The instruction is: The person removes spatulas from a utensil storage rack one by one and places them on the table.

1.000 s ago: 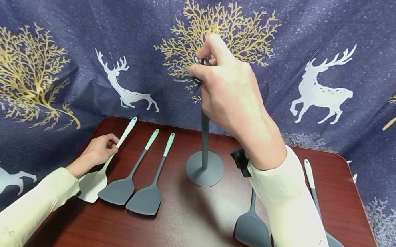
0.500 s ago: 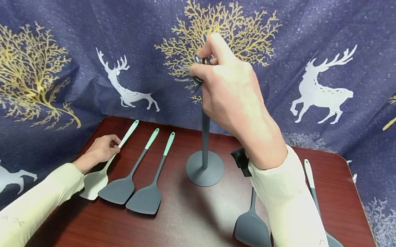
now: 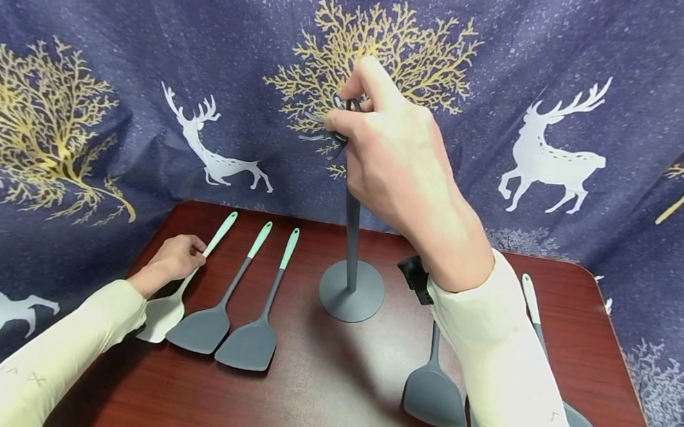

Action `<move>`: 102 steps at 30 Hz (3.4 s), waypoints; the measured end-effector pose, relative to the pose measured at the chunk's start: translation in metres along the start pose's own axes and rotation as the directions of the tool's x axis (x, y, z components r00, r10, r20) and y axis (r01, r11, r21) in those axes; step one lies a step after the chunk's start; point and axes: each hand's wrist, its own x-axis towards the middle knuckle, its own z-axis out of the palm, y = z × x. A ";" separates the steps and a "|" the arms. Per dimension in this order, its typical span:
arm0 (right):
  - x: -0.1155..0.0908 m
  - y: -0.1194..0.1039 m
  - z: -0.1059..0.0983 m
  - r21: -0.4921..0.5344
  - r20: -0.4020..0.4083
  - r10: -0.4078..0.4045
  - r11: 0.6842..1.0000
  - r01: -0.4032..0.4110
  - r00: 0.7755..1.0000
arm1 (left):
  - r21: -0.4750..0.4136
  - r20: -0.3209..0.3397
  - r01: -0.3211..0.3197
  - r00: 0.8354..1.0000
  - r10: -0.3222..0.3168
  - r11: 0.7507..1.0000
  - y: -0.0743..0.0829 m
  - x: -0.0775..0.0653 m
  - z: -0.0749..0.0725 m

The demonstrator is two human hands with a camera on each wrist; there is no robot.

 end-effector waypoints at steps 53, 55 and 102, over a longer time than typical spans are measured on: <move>0.000 0.000 0.001 0.005 0.002 0.005 1.000 -0.005 1.000 | 0.037 0.013 -0.033 0.999 0.032 0.999 0.006 0.004 0.000; 0.000 0.000 0.001 0.002 0.001 0.004 1.000 -0.004 1.000 | 0.036 0.009 -0.042 0.999 0.041 0.998 0.006 0.005 -0.001; -0.001 0.001 0.001 0.007 -0.008 0.013 1.000 -0.013 1.000 | 0.032 -0.228 -0.135 0.964 0.139 0.990 0.055 -0.036 -0.005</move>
